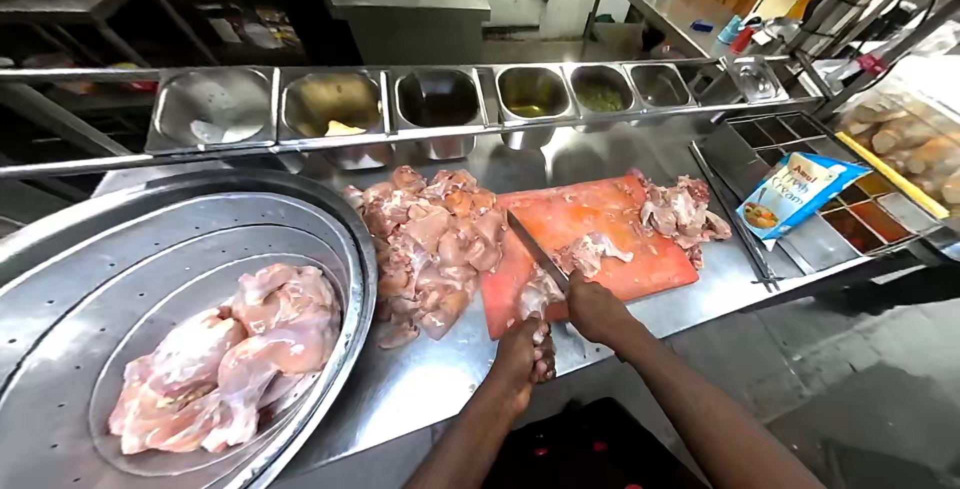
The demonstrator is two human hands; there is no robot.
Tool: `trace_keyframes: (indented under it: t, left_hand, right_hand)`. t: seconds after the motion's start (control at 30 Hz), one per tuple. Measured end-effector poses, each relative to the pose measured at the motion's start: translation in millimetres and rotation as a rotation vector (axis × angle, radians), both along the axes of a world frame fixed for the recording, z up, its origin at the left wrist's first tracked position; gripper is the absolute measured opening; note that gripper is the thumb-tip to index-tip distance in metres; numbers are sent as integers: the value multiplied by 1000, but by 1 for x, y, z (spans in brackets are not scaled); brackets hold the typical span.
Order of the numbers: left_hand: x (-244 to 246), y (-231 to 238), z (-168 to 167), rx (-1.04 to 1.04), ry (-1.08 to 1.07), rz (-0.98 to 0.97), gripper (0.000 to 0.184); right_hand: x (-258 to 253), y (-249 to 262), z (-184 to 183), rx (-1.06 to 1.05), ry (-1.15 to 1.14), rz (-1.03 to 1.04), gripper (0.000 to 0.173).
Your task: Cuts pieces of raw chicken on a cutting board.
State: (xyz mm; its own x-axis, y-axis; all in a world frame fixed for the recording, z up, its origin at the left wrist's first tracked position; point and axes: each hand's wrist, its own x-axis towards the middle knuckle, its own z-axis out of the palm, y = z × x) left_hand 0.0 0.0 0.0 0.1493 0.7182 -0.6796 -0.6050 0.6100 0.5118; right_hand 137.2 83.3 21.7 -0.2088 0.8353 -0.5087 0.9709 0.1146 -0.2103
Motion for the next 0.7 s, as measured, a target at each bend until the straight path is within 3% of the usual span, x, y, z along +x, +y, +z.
trace_keyframes:
  t: [0.1, 0.17, 0.23, 0.3, 0.37, 0.4, 0.43, 0.53, 0.6, 0.7]
  left_hand:
    - [-1, -1, 0, 0, -4, 25, 39]
    - [-3, -1, 1, -7, -9, 34, 40]
    - [-3, -1, 3, -15, -3, 38, 39]
    - [-3, -2, 3, -31, 15, 41, 38]
    - [-2, -2, 3, -40, 21, 41, 38]
    - [-2, -2, 3, -37, 15, 40, 38]
    - [-2, -1, 2, -28, 6, 43, 39]
    - [-1, -5, 1, 4, 5, 17, 39]
    - [0, -3, 2, 37, 7, 2, 40]
    - [-1, -3, -4, 28, 14, 64, 40]
  right_hand:
    - [5, 3, 6, 4, -3, 25, 32]
    - [9, 1, 31, 85, 23, 29, 31]
    - [16, -10, 68, 332, 130, 53, 29]
    - [24, -21, 97, 750, 340, 100, 28]
    - [21, -26, 102, 1042, 487, 76, 33]
    - [20, -29, 90, 1045, 504, 42, 34]
    - [18, -30, 69, 920, 458, 19, 34]
    - [8, -11, 3, 111, 151, -74, 37]
    - [0, 8, -1, -54, 35, -60, 41]
    - [-1, 5, -1, -18, -7, -20, 42]
